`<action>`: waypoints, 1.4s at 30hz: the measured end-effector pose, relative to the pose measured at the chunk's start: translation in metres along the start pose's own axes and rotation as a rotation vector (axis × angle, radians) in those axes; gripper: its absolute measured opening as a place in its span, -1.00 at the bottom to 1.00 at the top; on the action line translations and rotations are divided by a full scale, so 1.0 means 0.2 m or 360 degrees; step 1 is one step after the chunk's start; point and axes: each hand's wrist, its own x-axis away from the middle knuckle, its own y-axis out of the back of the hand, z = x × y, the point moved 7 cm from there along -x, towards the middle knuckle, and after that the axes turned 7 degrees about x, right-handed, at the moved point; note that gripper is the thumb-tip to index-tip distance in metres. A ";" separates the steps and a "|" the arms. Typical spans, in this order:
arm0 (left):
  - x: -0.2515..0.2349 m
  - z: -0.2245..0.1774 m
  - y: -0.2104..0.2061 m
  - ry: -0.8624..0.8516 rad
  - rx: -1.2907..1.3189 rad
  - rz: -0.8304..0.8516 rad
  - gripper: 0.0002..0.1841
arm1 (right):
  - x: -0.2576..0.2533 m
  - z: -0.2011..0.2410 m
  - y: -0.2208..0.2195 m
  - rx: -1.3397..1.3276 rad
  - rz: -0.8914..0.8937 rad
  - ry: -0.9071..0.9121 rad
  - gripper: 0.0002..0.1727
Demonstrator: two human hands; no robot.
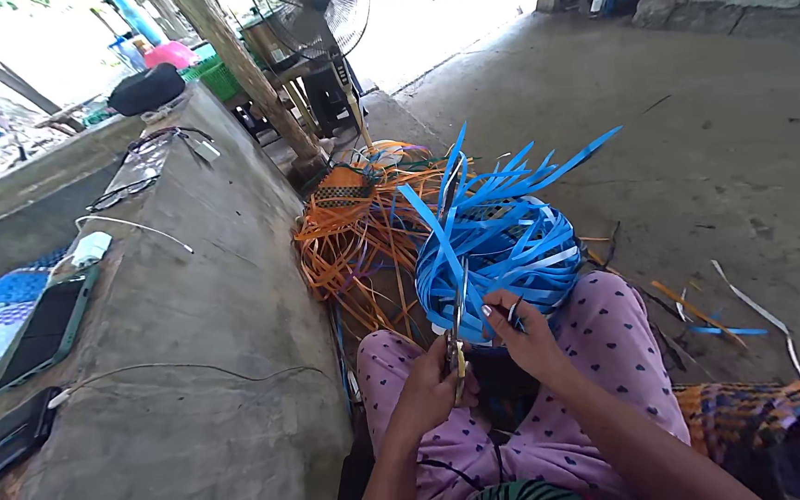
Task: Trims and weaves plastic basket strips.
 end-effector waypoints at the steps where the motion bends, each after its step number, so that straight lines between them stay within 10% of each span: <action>1: -0.02 0.01 -0.01 0.0067 0.0026 0.0101 -0.66 | 0.02 -0.05 0.03 -0.0049 -0.0005 -0.0140 -0.77; 13: -0.14 0.04 -0.06 0.0339 0.0230 0.0457 -0.75 | 0.07 -0.21 0.13 -0.0488 -0.0256 -0.0513 -0.81; 22: -0.44 0.21 0.45 0.0230 -0.0543 -0.0895 -0.48 | 0.10 -0.08 0.11 -0.0365 -0.0193 -0.0289 -0.83; 26: -0.56 0.30 0.45 0.0144 -0.0779 -0.1002 -0.25 | 0.12 0.00 0.12 -0.0202 -0.0169 -0.0149 -0.82; 34: -0.46 0.38 0.47 -0.0222 -0.0119 -0.1246 -0.53 | 0.11 0.08 0.15 -0.0231 -0.0219 0.0085 -0.84; 42: -0.12 0.09 0.51 -0.0930 -0.0003 -0.1274 -0.42 | -0.02 0.22 -0.10 -0.0450 0.0092 0.0286 -0.84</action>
